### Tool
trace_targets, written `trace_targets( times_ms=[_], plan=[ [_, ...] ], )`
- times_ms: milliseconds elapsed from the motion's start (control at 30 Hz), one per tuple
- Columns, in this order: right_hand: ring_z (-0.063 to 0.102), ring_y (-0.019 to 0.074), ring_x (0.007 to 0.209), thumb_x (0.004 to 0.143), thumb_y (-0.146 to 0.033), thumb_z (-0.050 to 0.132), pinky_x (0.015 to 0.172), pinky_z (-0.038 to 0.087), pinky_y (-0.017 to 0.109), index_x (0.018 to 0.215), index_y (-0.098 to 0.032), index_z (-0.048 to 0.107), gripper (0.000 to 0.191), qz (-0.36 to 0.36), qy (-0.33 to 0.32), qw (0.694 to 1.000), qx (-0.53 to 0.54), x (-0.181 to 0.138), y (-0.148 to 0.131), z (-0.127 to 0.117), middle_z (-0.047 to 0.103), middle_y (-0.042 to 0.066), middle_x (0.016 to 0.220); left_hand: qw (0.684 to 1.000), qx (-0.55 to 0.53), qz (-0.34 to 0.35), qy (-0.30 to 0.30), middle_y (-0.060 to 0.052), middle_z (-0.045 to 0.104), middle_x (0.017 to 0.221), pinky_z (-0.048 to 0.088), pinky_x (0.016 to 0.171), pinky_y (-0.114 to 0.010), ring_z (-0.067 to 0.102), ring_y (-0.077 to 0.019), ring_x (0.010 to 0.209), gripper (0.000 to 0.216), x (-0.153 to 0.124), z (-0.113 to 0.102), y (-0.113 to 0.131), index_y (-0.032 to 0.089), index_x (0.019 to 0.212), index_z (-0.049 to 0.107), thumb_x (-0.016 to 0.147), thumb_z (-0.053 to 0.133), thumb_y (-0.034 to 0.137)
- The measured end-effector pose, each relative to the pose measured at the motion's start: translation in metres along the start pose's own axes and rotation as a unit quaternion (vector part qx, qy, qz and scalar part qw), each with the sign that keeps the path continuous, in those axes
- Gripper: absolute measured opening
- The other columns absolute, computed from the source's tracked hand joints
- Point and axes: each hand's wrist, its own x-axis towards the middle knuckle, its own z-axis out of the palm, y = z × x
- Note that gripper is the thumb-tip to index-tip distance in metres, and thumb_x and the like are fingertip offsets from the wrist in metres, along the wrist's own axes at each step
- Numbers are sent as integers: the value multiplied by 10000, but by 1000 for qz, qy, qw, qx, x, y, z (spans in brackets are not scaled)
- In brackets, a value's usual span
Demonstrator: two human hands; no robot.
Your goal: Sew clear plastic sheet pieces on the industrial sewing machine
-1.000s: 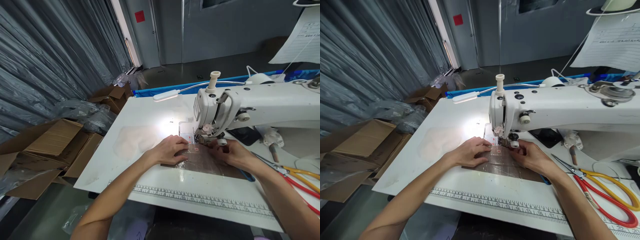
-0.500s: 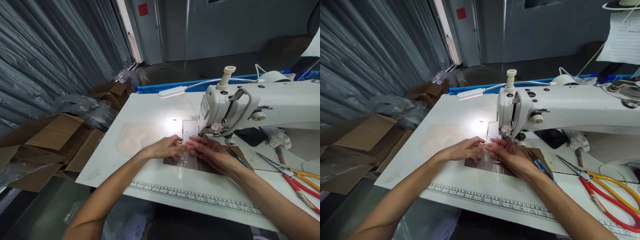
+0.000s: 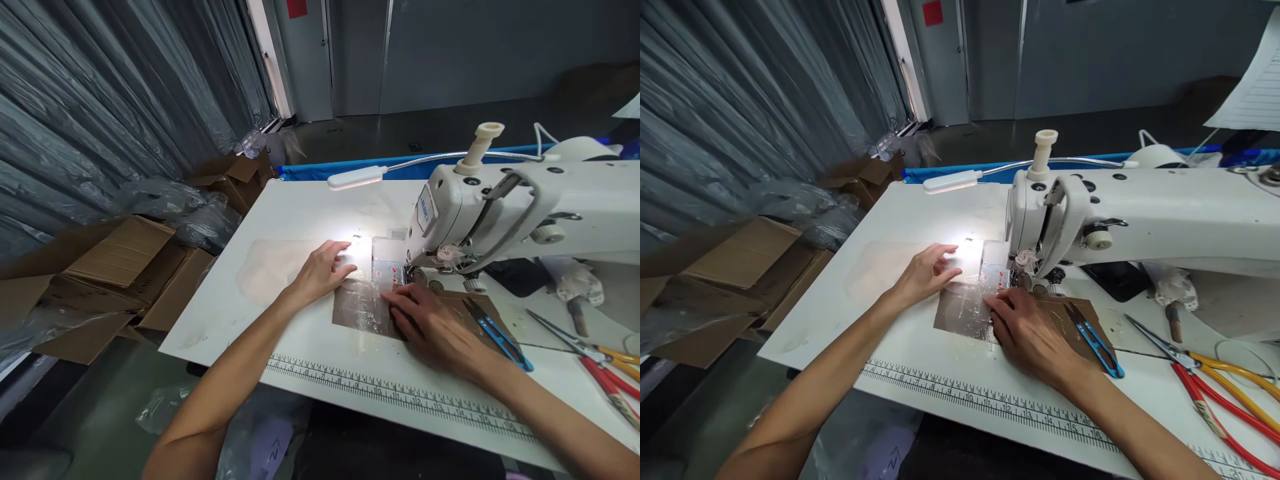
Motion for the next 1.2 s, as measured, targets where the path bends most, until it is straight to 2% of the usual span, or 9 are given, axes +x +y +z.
trace_targets(
  times_ms=[67,167,233,433,567,667,733,900,1200],
  plan=[
    [561,263,991,919,-228,418,833,536,446,1226,-214,577,346,-10,-6,999,-35,2,-1,5,554,140,1107,993,54,103,-30,-70,607,1138,526,828,-344,605,-184,986,242,-3,-5,2,199,1083,651,843,656,228],
    [536,274,978,910,-213,419,800,531,455,1221,-229,589,355,-19,4,997,-72,2,5,2,543,143,1067,951,24,213,-222,-40,632,1100,509,865,-309,607,-165,996,202,-16,-3,12,239,1013,702,811,707,237],
    [539,268,964,915,-235,429,800,526,450,1209,-251,607,344,-37,-2,997,-72,1,14,-6,546,134,1051,929,45,257,-262,-39,636,1092,499,879,-321,601,-175,1001,230,-28,10,20,257,1011,713,783,745,268],
    [613,228,982,935,-313,421,839,533,401,1271,-333,590,376,16,-87,995,44,3,43,-31,573,76,1170,929,135,319,-129,-82,633,1100,508,806,-355,602,-174,885,179,-47,55,32,222,943,731,912,596,334],
    [611,225,1051,937,-354,419,911,509,380,1230,-313,625,361,117,-55,987,98,3,45,-35,627,23,1205,932,69,327,-140,-85,655,1091,523,842,-329,620,-149,892,184,-43,54,27,191,957,726,923,581,299],
    [644,197,935,928,-346,425,848,529,341,1184,-293,656,348,136,-39,984,104,0,41,-34,647,13,1182,940,17,305,-152,-77,689,1024,536,864,-329,636,-148,916,188,-42,49,25,170,933,714,933,544,249],
    [649,187,888,936,-351,413,785,542,324,1205,-289,645,360,124,-36,987,99,-3,41,-33,635,27,1191,945,5,295,-143,-80,697,1010,543,855,-334,641,-158,928,187,-43,49,26,164,875,696,922,527,229],
    [611,241,1019,936,-302,415,845,535,402,1247,-264,618,374,-31,-51,996,60,-5,41,-26,573,107,1168,935,86,325,-115,-87,695,940,524,790,-339,624,-174,836,152,-48,57,31,143,850,644,878,499,177],
    [602,231,954,942,-271,402,799,532,423,1331,-258,542,414,-60,-11,998,6,-7,27,-21,568,130,1127,906,149,394,-45,-29,706,919,469,718,-327,599,-139,734,92,-47,54,28,158,836,656,867,569,156]
  ],
)
